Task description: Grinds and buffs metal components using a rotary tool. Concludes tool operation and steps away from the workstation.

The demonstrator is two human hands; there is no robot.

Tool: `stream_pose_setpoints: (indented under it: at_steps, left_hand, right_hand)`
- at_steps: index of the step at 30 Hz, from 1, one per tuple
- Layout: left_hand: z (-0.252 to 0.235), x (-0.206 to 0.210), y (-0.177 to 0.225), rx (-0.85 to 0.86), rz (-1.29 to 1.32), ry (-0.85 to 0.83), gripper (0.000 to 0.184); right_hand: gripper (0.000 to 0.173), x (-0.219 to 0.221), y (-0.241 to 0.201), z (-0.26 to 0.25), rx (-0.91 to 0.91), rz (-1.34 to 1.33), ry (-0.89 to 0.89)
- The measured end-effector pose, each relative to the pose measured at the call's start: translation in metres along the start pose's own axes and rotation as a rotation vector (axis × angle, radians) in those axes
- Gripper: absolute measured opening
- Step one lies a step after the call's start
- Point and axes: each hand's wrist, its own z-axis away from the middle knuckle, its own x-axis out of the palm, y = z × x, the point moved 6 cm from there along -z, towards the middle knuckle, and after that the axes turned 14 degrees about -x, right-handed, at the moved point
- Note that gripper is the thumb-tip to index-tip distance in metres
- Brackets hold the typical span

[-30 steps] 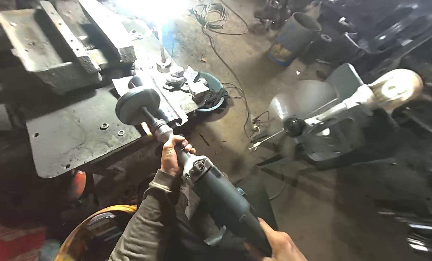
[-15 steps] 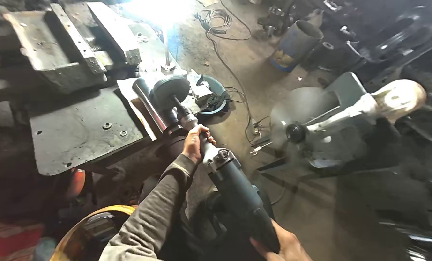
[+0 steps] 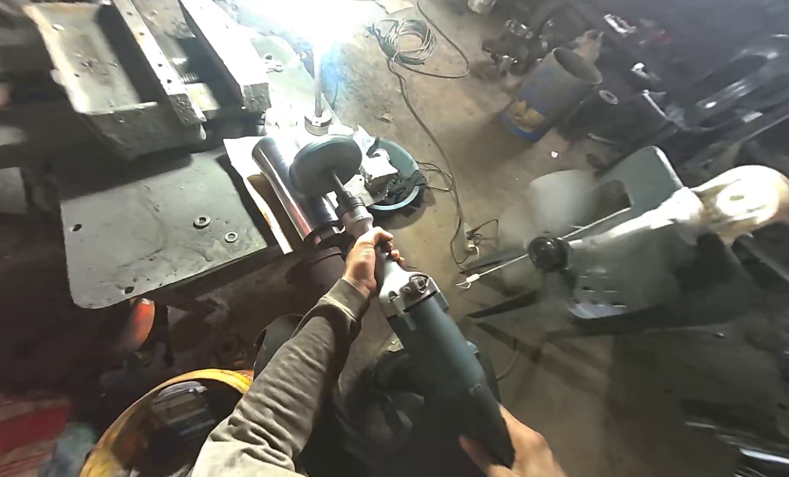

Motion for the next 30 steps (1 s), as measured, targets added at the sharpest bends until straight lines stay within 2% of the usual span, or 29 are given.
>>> stream_pose_setpoints:
  at_steps: [5,15,21,30]
  left_hand:
    - [0.023,-0.012,0.013,0.049,0.010,-0.038,0.021]
    - [0.040,-0.051,0.017,0.156,0.124,0.009,0.030]
    - [0.033,-0.029,0.015,0.106,0.092,-0.002,0.029]
    - [-0.017,0.005,0.005,0.014,-0.024,0.018,0.013]
  right_hand:
    - [0.056,0.007,-0.015,0.001,-0.015,0.058,-0.043]
    - [0.056,0.015,-0.020,-0.002,-0.041,0.062,-0.139]
    - [0.055,0.008,-0.015,0.000,-0.024,0.074,-0.115]
    - [0.056,-0.004,0.012,-0.013,0.027,-0.044,-0.012]
